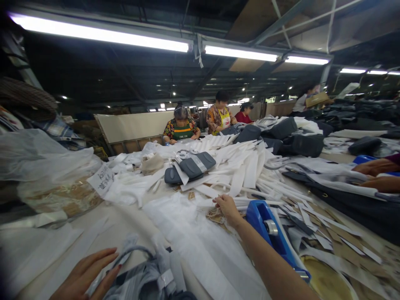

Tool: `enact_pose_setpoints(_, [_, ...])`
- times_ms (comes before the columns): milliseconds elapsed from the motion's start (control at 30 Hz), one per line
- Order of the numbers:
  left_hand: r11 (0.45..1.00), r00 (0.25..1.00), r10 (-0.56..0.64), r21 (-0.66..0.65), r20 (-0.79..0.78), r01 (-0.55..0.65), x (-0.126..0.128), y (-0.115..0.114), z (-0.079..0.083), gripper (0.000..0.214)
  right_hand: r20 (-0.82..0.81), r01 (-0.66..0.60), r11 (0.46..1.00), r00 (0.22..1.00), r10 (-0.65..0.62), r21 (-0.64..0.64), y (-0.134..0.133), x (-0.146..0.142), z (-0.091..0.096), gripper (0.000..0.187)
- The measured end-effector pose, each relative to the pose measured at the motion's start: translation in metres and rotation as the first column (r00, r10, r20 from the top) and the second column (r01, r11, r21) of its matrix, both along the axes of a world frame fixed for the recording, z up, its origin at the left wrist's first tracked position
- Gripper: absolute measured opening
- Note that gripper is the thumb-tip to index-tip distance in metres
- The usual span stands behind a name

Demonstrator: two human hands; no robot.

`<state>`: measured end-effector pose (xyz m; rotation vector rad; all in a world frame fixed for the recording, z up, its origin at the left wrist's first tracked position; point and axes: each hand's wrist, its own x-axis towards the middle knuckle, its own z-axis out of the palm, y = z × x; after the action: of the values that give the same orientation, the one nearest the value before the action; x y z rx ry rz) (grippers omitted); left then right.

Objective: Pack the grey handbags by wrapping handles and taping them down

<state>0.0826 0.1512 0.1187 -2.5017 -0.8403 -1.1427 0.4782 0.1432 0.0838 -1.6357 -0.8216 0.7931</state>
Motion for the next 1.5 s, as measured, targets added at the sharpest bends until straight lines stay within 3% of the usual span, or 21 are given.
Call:
enact_pose_setpoints(167, [1.000,1.000,-0.014,0.003,-0.026,0.014,0.023,-0.011,0.007,0.022,-0.114,-0.049,0.991,0.991,0.063,0.121,-0.008,0.007,0.036,0.020])
enact_pose_setpoints(433, [0.978,0.992,-0.115,-0.170,0.060,0.123,0.055,-0.021,0.009,0.013,-0.050,-0.135,0.971,0.988,0.147,0.197,-0.027,0.010,0.089,0.023])
enact_pose_setpoints(567, [0.946,0.982,-0.137,-0.276,0.133,0.170,0.078,-0.030,0.015,0.011,-0.016,-0.156,0.960,0.986,0.165,0.231,-0.037,-0.001,0.110,0.028])
enact_pose_setpoints(733, [0.894,0.964,-0.123,-0.396,0.236,0.211,0.107,-0.047,0.026,0.011,-0.056,-0.244,0.917,0.960,0.275,0.316,-0.053,-0.021,0.131,0.030])
enact_pose_setpoints(933, [0.796,0.959,-0.064,-0.565,0.275,0.215,0.117,-0.056,0.040,0.012,-0.031,-0.389,0.865,0.907,0.419,0.319,-0.070,-0.044,0.143,0.027])
enact_pose_setpoints(1133, [0.635,0.955,-0.017,-0.735,0.297,0.240,0.110,-0.062,0.050,0.015,-0.008,-0.454,0.844,0.879,0.476,0.287,-0.084,-0.074,0.155,0.025])
enact_pose_setpoints(1300, [0.495,0.955,0.025,-0.833,0.297,0.246,0.115,-0.072,0.057,0.033,0.011,-0.545,0.788,0.824,0.566,0.286,-0.095,-0.095,0.163,0.021])
enact_pose_setpoints(1500, [0.455,0.911,0.035,-0.818,0.411,0.352,0.128,-0.073,0.055,0.015,0.014,-0.600,0.747,0.782,0.623,0.286,-0.101,-0.116,0.167,0.019])
